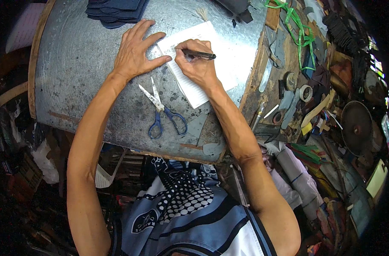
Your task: The recorder organizes stacks of cut shoe components and writes production totals in a notebook.
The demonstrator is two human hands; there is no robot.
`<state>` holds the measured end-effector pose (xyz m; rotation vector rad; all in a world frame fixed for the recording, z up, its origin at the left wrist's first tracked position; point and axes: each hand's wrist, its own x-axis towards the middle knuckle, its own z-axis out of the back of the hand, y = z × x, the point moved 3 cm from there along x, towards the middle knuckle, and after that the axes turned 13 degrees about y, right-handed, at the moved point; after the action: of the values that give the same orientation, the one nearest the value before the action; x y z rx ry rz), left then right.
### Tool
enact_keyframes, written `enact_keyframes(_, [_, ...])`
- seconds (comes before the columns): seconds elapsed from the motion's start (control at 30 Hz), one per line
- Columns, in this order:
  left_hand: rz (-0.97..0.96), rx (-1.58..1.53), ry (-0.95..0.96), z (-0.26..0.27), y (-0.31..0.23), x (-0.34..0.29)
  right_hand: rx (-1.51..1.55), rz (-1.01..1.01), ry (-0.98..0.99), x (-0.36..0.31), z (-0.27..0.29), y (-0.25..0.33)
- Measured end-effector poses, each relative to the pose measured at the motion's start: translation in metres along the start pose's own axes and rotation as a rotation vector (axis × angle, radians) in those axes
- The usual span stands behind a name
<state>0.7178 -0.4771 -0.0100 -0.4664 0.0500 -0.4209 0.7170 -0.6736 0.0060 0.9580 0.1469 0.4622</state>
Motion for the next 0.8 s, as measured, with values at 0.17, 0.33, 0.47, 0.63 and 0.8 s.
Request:
enact_keyframes(0.17, [-0.007,0.013,-0.006,0.0013,0.0008,-0.0006,-0.059,0.037,0.023,0.0,0.0013,0.0035])
enact_keyframes(0.33, [-0.001,0.002,0.002,-0.0001,-0.0012,-0.0005,0.009,0.02,-0.02,-0.0001,0.0003,0.0001])
enact_keyframes(0.47, [-0.005,0.004,-0.006,-0.0005,-0.0004,-0.0015,-0.027,0.006,0.006,0.0002,0.0009,0.0035])
enact_keyframes(0.63, [-0.003,0.003,-0.003,-0.0004,0.0006,-0.0002,-0.029,0.019,0.017,-0.0002,0.0014,0.001])
enact_keyframes(0.8, [-0.012,0.009,-0.008,0.0017,0.0016,-0.0005,0.081,-0.081,-0.017,-0.0009,0.0003,-0.0016])
